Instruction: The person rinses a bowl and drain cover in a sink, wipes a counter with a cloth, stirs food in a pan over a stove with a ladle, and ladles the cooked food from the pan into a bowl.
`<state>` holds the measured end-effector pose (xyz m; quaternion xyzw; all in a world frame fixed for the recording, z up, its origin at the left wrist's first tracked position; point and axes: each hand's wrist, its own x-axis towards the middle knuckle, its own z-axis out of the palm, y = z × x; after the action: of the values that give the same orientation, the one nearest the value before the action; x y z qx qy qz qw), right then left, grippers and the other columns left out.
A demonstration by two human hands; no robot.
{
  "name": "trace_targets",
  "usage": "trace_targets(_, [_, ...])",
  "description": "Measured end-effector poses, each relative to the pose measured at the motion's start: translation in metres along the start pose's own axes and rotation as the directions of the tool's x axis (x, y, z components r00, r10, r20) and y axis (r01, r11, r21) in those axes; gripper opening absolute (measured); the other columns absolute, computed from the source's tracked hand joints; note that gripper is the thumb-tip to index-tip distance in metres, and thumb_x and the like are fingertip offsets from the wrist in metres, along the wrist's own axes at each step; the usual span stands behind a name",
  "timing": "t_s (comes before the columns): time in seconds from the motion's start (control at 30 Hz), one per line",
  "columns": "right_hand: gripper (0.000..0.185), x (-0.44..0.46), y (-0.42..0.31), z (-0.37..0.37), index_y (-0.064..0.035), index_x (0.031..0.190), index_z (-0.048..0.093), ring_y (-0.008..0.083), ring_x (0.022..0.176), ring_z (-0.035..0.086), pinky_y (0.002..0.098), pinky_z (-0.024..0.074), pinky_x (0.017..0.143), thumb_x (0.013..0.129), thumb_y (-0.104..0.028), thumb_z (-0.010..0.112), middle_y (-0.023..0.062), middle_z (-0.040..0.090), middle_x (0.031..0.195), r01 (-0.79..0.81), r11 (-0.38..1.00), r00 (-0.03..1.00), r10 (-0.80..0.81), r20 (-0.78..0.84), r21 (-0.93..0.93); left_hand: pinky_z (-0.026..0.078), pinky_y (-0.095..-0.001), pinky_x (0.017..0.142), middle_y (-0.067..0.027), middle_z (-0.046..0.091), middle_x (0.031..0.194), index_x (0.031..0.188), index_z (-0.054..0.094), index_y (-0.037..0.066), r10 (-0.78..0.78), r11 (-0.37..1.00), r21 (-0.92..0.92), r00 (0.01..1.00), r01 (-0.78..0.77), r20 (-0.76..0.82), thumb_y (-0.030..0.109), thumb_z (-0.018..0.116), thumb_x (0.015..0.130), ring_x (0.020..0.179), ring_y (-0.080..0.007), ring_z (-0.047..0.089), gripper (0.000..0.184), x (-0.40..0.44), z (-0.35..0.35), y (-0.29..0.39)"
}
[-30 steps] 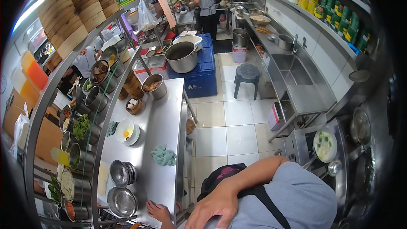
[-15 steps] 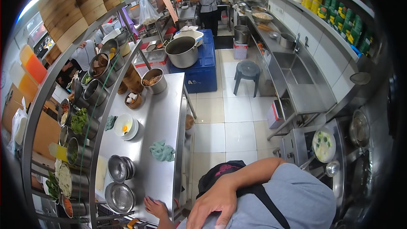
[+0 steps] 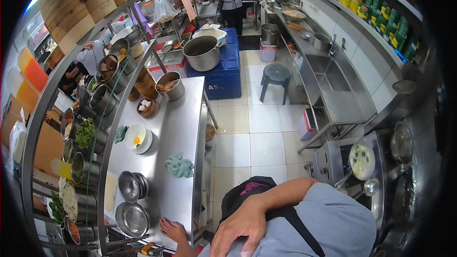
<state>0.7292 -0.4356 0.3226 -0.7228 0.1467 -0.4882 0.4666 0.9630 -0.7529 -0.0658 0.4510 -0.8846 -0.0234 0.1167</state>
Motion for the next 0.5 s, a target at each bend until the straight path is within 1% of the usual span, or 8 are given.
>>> trace_targets(0.37, [0.05, -0.0008, 0.0021, 0.0026, 0.0082, 0.136, 0.056, 0.0424, 0.132, 0.052, 0.0491, 0.0396, 0.111, 0.099, -0.024, 0.063, 0.0284, 0.055, 0.141, -0.008, 1.0, 1.0, 0.008, 0.002, 0.017, 0.024, -0.0582, 0.118, -0.0139, 0.041, 0.155, 0.146, 0.045, 0.006, 0.015, 1.0, 0.012, 1.0, -0.015, -0.011, 0.023, 0.041, 0.095, 0.145, -0.0309, 0.037, 0.054, -0.0013, 0.0, -0.0004])
trace_targets(0.5, [0.052, -0.0029, 0.0049, 0.0032, 0.0084, 0.136, 0.056, 0.0427, 0.132, 0.051, 0.0492, 0.0396, 0.111, 0.1, -0.027, 0.062, 0.0283, 0.054, 0.141, -0.001, 1.0, 1.0, 0.001, 0.006, 0.028, 0.024, -0.0587, 0.118, -0.014, 0.041, 0.155, 0.146, 0.045, 0.006, 0.012, 1.0, 0.011, 1.0, -0.012, -0.028, 0.023, 0.041, 0.096, 0.145, -0.0311, 0.037, 0.053, 0.0, 0.0005, 0.0018])
